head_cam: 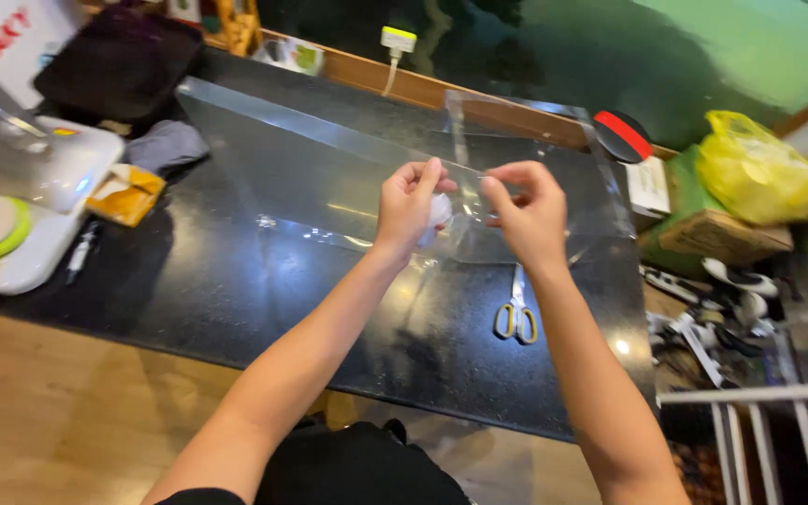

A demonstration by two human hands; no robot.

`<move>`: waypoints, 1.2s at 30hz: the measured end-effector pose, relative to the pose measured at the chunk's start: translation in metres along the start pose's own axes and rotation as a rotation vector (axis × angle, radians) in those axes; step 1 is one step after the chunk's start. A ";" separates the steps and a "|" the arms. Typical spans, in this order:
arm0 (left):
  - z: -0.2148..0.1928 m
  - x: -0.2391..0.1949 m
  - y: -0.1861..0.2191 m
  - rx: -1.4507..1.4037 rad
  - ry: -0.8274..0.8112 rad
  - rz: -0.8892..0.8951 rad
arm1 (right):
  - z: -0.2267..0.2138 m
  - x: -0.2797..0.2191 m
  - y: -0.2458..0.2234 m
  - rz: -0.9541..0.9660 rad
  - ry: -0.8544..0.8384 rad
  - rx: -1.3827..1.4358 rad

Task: The user is unfolding large plastic sheets and preparing a clear box frame, likely for cake packaging.

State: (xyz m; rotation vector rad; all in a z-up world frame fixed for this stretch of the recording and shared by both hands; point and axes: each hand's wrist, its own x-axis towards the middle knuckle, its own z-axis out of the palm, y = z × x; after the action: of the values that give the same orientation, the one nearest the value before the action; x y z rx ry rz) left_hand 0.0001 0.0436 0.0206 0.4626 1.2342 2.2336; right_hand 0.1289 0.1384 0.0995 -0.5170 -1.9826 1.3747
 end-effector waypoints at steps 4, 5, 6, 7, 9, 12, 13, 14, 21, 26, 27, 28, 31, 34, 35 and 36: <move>-0.016 0.014 -0.006 0.041 0.064 0.146 | 0.001 -0.012 0.062 -0.362 0.370 -0.396; -0.015 0.013 -0.003 0.083 0.058 0.159 | 0.002 -0.018 0.081 -0.225 0.326 -0.288; -0.013 0.012 -0.002 0.122 0.053 0.170 | 0.002 -0.025 0.100 -0.089 0.277 -0.186; -0.011 0.010 0.003 0.126 0.068 0.182 | 0.016 -0.026 0.081 -0.096 0.261 -0.176; -0.007 0.002 0.009 0.210 0.028 0.090 | 0.041 -0.035 0.044 0.401 0.032 0.184; -0.010 -0.011 0.019 0.317 0.027 0.054 | 0.061 -0.009 0.047 0.433 0.112 0.421; -0.016 -0.018 0.025 0.319 0.029 0.057 | 0.066 -0.004 0.056 0.431 0.109 0.424; -0.021 -0.024 0.033 0.396 0.060 0.058 | 0.071 0.004 0.064 0.334 0.117 0.449; -0.155 -0.053 0.087 1.011 0.722 0.912 | 0.063 0.035 0.080 0.208 0.121 0.529; -0.181 -0.054 0.157 1.067 0.484 0.829 | 0.051 0.045 0.090 0.109 0.070 0.497; -0.179 -0.052 0.167 1.069 0.367 0.748 | 0.050 0.048 0.091 0.084 0.056 0.491; -0.184 -0.046 0.165 1.069 0.369 0.754 | 0.052 0.048 0.091 0.079 0.055 0.493; -0.196 -0.031 0.155 0.991 0.199 0.710 | 0.060 0.044 0.086 0.118 0.099 0.512; -0.194 -0.028 0.141 0.891 0.167 0.743 | 0.083 0.029 0.069 0.150 0.133 0.531; -0.190 -0.031 0.137 0.892 0.182 0.732 | 0.095 0.023 0.062 0.197 0.045 0.553; -0.185 -0.034 0.131 0.892 0.195 0.718 | 0.106 0.015 0.056 0.246 -0.039 0.573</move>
State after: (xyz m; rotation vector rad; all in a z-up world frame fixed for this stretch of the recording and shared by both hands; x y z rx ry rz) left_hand -0.1103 -0.1573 0.0349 1.1898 2.4697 2.1469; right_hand 0.0399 0.0980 0.0279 -0.4712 -1.4816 2.0196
